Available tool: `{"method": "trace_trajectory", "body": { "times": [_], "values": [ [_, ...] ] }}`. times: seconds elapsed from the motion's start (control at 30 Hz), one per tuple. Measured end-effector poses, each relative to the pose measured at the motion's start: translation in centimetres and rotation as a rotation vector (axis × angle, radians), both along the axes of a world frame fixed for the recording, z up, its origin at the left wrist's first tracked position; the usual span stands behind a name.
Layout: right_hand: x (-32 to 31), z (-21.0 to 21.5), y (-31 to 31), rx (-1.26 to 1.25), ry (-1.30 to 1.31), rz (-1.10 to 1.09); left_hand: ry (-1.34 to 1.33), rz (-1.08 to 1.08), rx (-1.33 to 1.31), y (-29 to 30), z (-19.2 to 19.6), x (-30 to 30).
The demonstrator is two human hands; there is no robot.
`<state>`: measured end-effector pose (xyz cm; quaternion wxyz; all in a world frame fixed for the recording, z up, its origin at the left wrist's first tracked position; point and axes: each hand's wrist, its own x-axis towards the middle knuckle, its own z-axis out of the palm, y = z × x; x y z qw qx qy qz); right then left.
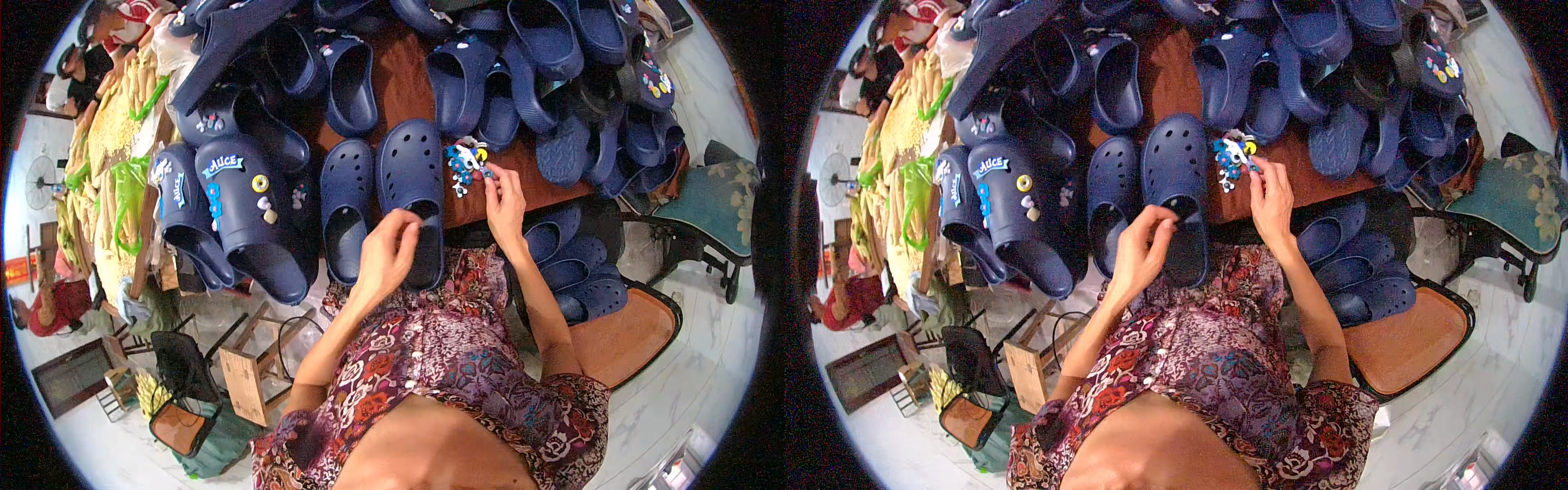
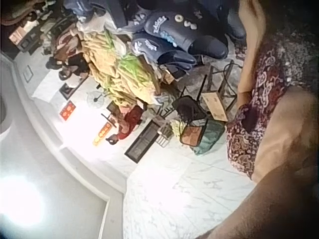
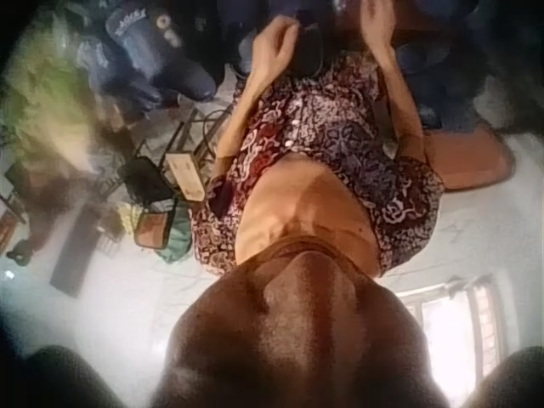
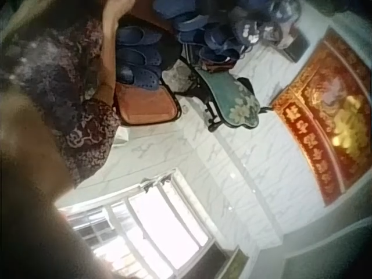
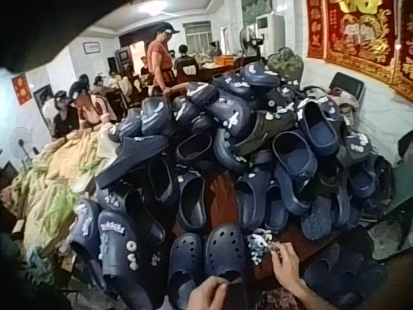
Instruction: Attaching decorative plastic charms to blue rubber clog shoes.
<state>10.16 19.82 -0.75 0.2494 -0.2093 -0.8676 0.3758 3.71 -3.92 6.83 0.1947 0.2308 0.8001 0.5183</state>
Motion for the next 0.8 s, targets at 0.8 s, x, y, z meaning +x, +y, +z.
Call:
{"method": "trace_trajectory", "body": {
  "times": [0.8],
  "values": [
    [0.7, 3.6, -7.6, 0.065, -0.254, 0.174, 0.33, 0.395, 0.078, -3.5, -7.5, 0.1]
  ]
}}
